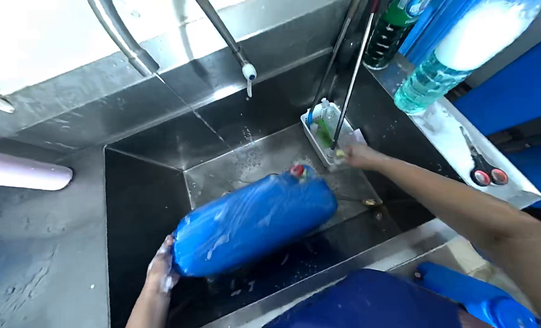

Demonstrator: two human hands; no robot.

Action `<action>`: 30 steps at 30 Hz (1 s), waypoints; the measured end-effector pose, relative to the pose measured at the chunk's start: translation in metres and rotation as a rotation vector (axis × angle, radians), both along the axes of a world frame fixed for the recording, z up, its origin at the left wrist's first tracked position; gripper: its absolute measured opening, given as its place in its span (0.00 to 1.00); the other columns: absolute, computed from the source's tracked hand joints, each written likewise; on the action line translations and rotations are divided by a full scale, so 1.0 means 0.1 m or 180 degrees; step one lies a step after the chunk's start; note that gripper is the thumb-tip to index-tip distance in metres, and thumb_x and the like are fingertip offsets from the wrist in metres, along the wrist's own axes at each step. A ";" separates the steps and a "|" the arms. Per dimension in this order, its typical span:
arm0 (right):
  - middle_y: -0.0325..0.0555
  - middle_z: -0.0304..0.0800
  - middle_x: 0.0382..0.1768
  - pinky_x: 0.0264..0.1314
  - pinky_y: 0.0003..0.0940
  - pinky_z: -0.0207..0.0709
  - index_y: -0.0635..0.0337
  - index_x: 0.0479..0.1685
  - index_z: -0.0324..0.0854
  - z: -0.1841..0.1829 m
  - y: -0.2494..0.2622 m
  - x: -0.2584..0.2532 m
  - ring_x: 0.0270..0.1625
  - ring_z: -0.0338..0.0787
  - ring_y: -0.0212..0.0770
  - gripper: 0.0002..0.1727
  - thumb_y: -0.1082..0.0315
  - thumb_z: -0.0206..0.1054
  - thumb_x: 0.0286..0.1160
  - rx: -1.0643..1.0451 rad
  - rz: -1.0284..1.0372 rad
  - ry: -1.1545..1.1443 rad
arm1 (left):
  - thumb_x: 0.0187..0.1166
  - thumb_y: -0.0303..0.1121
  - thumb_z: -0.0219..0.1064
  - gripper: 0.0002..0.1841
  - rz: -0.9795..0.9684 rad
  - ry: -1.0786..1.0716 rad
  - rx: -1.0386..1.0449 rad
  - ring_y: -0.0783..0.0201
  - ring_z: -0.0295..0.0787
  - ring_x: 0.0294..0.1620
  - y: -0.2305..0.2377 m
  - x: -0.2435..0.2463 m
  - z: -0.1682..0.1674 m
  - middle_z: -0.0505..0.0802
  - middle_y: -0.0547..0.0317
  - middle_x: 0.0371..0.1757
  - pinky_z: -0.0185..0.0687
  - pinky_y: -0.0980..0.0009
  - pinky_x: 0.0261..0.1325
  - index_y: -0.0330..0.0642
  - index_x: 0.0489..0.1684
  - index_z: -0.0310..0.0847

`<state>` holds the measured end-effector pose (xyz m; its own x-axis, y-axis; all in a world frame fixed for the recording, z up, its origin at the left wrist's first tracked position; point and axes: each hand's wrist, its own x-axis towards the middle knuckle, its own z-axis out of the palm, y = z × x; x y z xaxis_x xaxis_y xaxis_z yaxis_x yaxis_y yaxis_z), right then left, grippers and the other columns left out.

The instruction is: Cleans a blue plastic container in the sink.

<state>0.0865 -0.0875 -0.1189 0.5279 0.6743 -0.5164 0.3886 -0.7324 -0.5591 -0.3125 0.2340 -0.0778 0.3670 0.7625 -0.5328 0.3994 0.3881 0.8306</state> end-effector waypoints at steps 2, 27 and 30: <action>0.61 0.89 0.61 0.72 0.64 0.76 0.64 0.62 0.86 0.12 0.63 -0.33 0.65 0.87 0.60 0.33 0.54 0.86 0.58 0.1137 0.0449 -0.0323 | 0.95 0.42 0.38 0.19 0.0029 -0.0081 -0.0370 0.70 0.93 0.35 -0.11 0.53 0.36 0.93 0.65 0.34 0.92 0.68 0.36 0.47 0.51 0.77; 0.68 0.79 0.75 0.85 0.60 0.63 0.72 0.74 0.77 -1.13 1.45 -0.56 0.81 0.75 0.63 0.24 0.61 0.54 0.90 0.0874 0.0022 0.0120 | 0.78 0.32 0.54 0.17 -0.0769 0.0791 0.1130 0.94 0.80 0.34 -0.45 0.55 -0.31 0.83 0.73 0.31 0.78 0.90 0.46 0.20 0.51 0.72; 0.57 0.90 0.63 0.78 0.56 0.73 0.64 0.55 0.91 -0.03 1.92 -1.74 0.73 0.84 0.57 0.14 0.67 0.68 0.78 0.3010 0.1436 0.0083 | 0.79 0.30 0.58 0.22 -0.1569 0.0837 0.1264 0.85 0.81 0.46 -0.37 0.38 -0.24 0.89 0.51 0.45 0.75 0.85 0.57 0.10 0.57 0.72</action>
<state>-0.0872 0.1047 -0.1221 0.1234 0.9406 0.3163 0.4967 0.2174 -0.8403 -0.2749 0.1971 -0.1021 0.6180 0.6957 -0.3662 0.6591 -0.2046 0.7237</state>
